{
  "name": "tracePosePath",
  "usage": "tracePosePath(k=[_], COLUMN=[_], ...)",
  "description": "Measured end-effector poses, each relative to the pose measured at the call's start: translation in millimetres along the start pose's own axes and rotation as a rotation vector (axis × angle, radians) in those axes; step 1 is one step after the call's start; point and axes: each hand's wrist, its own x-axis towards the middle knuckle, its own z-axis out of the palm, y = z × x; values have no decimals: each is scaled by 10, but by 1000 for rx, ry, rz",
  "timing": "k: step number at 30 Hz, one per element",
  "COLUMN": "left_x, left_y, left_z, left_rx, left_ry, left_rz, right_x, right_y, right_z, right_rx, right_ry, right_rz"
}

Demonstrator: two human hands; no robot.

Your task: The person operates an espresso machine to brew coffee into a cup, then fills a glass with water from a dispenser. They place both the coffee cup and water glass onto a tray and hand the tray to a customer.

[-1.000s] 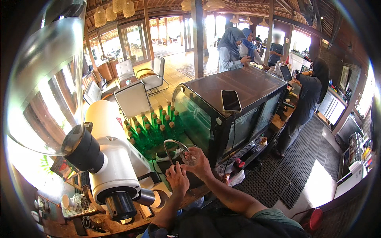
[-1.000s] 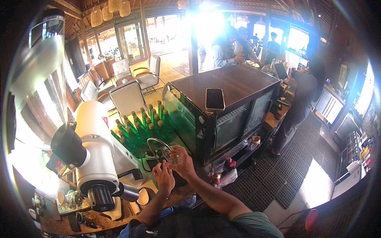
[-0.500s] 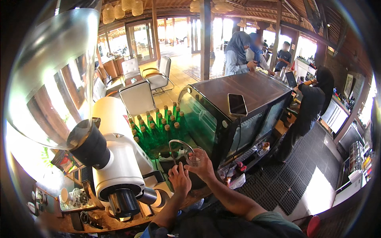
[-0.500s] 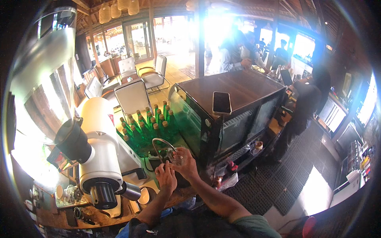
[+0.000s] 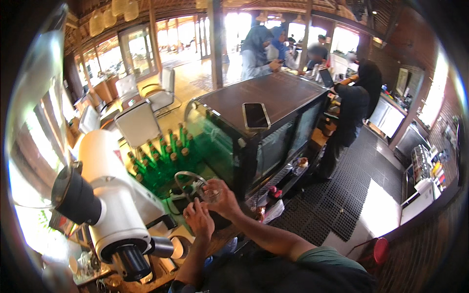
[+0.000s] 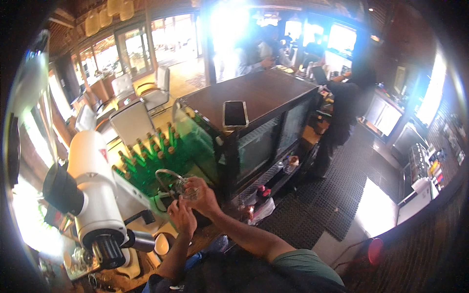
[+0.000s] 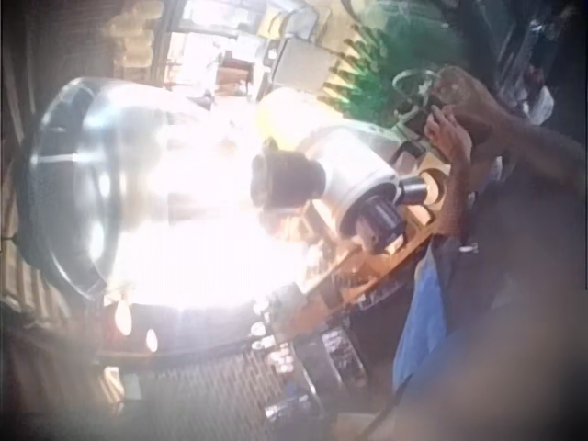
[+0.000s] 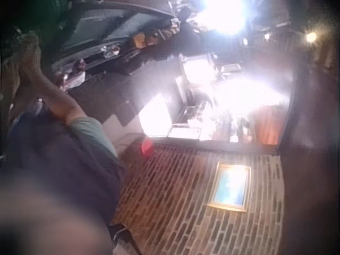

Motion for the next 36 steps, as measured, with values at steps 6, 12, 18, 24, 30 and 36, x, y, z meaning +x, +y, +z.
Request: tracePosePath(k=[6,12,18,24,30,36], left_x=[-14,-18,-27,-42,-37,-33], left_y=[28,14,1,-10,-23,-28], left_z=[-11,11,43,-10,-2,8], left_rx=[-15,-7,15,-36,-50,-53], left_ry=[-23,-41,-36,-20,25,24], left_rz=[-67,-81,-76,-30,-3,-7], right_x=[-33,-68,-110,-193,-276,-291], right_y=[-46,-23,154,358,409,500], right_z=[-7,-31,-2,28,6,18], right_rx=[16,-53,-15,-191,-134,-137], right_ry=[4,1,3,-11,-47,-37], right_rz=[64,78,105,37,101,99])
